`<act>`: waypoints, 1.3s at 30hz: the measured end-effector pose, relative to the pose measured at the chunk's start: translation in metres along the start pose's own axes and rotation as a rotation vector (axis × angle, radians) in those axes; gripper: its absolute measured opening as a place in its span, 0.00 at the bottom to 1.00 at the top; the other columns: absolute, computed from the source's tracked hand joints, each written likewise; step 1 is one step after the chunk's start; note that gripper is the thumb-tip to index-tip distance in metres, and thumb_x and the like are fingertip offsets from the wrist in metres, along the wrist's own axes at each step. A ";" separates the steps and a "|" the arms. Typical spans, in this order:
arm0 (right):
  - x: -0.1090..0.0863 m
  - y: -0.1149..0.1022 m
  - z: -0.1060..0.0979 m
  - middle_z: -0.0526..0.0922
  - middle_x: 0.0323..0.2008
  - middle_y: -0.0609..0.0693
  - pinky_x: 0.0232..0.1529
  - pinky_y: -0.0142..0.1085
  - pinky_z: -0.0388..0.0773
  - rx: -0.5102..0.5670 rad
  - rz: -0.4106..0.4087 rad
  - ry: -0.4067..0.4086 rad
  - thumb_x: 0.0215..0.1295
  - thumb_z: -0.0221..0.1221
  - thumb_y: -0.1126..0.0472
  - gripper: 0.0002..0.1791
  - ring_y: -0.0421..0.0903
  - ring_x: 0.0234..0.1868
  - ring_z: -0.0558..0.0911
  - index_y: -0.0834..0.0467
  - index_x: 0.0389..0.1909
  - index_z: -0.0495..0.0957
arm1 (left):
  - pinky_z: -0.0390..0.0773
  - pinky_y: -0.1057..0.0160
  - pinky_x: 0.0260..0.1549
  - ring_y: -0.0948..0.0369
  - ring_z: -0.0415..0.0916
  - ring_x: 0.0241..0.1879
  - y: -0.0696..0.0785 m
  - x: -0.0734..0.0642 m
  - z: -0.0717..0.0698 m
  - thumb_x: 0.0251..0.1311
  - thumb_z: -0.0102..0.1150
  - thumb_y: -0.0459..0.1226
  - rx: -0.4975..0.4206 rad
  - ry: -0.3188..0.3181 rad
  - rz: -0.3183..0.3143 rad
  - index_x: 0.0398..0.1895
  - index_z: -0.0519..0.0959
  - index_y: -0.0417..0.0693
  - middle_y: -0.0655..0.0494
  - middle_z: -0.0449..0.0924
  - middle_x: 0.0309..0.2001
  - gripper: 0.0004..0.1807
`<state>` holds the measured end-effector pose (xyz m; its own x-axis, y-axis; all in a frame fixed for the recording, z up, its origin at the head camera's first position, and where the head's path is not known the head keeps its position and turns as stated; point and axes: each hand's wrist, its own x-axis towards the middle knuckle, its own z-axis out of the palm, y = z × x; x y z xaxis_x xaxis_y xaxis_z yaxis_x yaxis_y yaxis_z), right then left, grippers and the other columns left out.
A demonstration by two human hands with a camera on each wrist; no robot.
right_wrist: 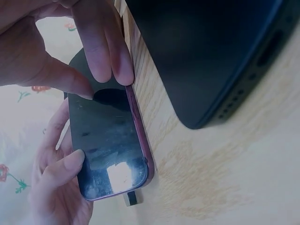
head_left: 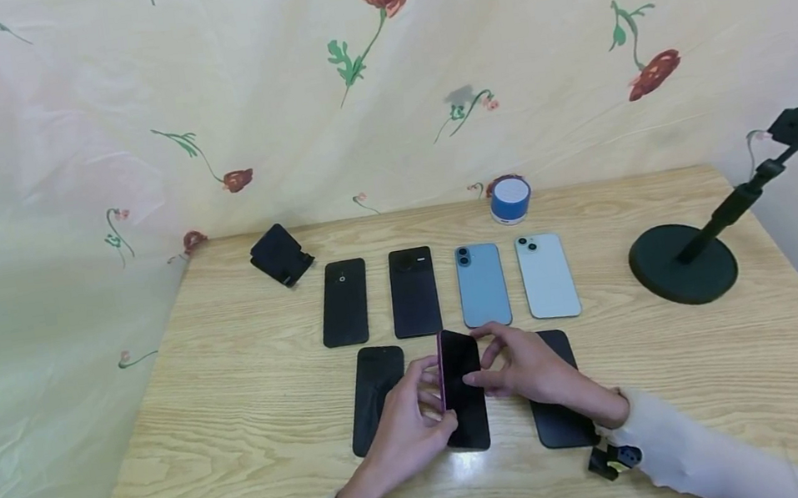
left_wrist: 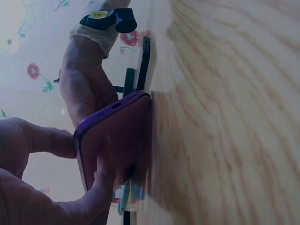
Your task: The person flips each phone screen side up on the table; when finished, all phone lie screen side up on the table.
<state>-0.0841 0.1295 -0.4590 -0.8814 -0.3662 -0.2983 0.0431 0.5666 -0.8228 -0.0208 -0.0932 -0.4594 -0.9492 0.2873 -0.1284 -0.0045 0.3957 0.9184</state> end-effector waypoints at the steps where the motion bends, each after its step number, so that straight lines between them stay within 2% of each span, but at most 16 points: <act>1: 0.000 0.000 0.000 0.86 0.40 0.53 0.28 0.30 0.75 -0.016 -0.006 0.009 0.60 0.75 0.53 0.39 0.39 0.27 0.85 0.64 0.69 0.71 | 0.83 0.70 0.36 0.65 0.81 0.40 0.000 0.000 0.000 0.57 0.64 0.27 0.019 0.007 0.007 0.73 0.68 0.43 0.46 0.81 0.52 0.37; 6: -0.001 0.000 0.000 0.86 0.40 0.53 0.29 0.30 0.70 -0.073 -0.027 0.054 0.57 0.77 0.53 0.39 0.40 0.28 0.80 0.63 0.66 0.74 | 0.81 0.70 0.36 0.64 0.79 0.39 -0.003 0.000 -0.002 0.58 0.67 0.27 0.068 0.012 0.027 0.73 0.69 0.40 0.49 0.78 0.47 0.37; 10: -0.002 0.001 0.000 0.86 0.40 0.51 0.30 0.30 0.68 -0.105 -0.032 0.078 0.56 0.77 0.52 0.38 0.42 0.31 0.76 0.61 0.65 0.75 | 0.81 0.70 0.36 0.65 0.79 0.38 -0.004 0.001 -0.003 0.59 0.68 0.28 0.065 -0.007 0.005 0.72 0.70 0.38 0.49 0.77 0.47 0.36; 15: -0.001 0.002 0.000 0.85 0.40 0.50 0.28 0.31 0.66 -0.127 -0.020 0.088 0.55 0.77 0.53 0.38 0.43 0.29 0.73 0.59 0.65 0.76 | 0.81 0.71 0.36 0.66 0.81 0.37 -0.004 0.002 -0.004 0.60 0.68 0.28 0.061 -0.024 -0.028 0.73 0.69 0.35 0.48 0.76 0.46 0.36; 23: -0.001 0.003 0.000 0.85 0.38 0.49 0.29 0.31 0.65 -0.138 -0.035 0.095 0.54 0.78 0.56 0.37 0.43 0.29 0.72 0.59 0.64 0.76 | 0.81 0.71 0.34 0.66 0.82 0.36 -0.006 0.002 -0.003 0.59 0.69 0.26 0.072 -0.019 -0.043 0.73 0.68 0.32 0.46 0.77 0.46 0.37; 32: 0.000 0.002 0.001 0.85 0.37 0.47 0.33 0.31 0.66 -0.180 -0.039 0.112 0.53 0.79 0.56 0.37 0.43 0.33 0.74 0.59 0.63 0.76 | 0.81 0.70 0.36 0.64 0.83 0.35 -0.006 0.002 -0.003 0.59 0.70 0.26 0.175 -0.010 -0.004 0.72 0.68 0.31 0.47 0.77 0.45 0.37; 39: -0.001 0.002 0.002 0.85 0.37 0.48 0.32 0.31 0.66 -0.179 -0.022 0.113 0.53 0.79 0.57 0.37 0.43 0.31 0.73 0.59 0.64 0.76 | 0.79 0.71 0.37 0.68 0.80 0.34 -0.007 0.003 -0.001 0.59 0.70 0.26 0.247 -0.044 -0.029 0.74 0.68 0.34 0.51 0.75 0.45 0.37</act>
<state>-0.0822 0.1295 -0.4610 -0.9286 -0.3008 -0.2172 -0.0522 0.6854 -0.7263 -0.0241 -0.0960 -0.4653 -0.9350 0.3086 -0.1747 0.0508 0.6041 0.7953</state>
